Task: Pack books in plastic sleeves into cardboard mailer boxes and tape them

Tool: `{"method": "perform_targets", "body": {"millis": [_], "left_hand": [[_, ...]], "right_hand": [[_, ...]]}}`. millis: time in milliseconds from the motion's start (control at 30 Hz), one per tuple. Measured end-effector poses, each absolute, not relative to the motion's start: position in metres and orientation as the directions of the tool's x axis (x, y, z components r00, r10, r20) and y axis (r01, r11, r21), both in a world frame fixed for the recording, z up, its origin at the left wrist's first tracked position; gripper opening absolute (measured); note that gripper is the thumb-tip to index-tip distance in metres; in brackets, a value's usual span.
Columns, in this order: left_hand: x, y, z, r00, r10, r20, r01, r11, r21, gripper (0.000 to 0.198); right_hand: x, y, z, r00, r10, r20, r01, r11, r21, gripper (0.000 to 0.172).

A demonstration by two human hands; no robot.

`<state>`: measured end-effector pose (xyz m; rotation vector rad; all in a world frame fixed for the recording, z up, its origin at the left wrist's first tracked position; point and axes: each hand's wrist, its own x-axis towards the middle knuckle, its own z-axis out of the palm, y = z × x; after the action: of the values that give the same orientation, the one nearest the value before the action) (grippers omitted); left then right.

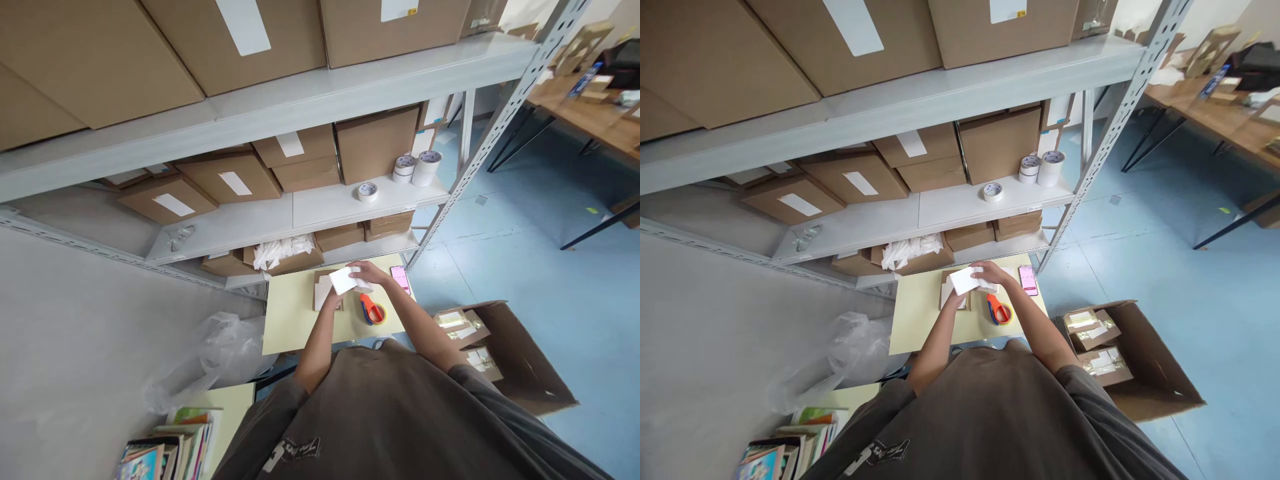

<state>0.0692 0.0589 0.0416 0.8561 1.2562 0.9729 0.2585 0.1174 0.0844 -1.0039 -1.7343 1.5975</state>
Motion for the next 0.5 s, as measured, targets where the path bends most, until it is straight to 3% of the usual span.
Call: {"method": "perform_targets", "body": {"millis": [200, 333, 500], "left_hand": [[0.04, 0.053, 0.054, -0.161, 0.908, -0.388, -0.01, 0.391, 0.92, 0.045], [0.017, 0.046, 0.079, -0.128, 0.927, -0.352, -0.02, 0.353, 0.936, 0.062], [0.01, 0.052, 0.113, -0.059, 0.955, -0.29, 0.267, 0.295, 0.918, 0.048]], "right_hand": [[0.252, 0.116, 0.075, -0.461, 0.881, -0.103, 0.185, -0.017, -0.983, 0.05], [0.25, 0.116, 0.077, -0.445, 0.89, -0.097, 0.254, 0.022, -0.967, 0.044], [0.242, 0.11, 0.082, -0.498, 0.864, -0.07, 0.236, 0.058, -0.97, 0.044]]}}
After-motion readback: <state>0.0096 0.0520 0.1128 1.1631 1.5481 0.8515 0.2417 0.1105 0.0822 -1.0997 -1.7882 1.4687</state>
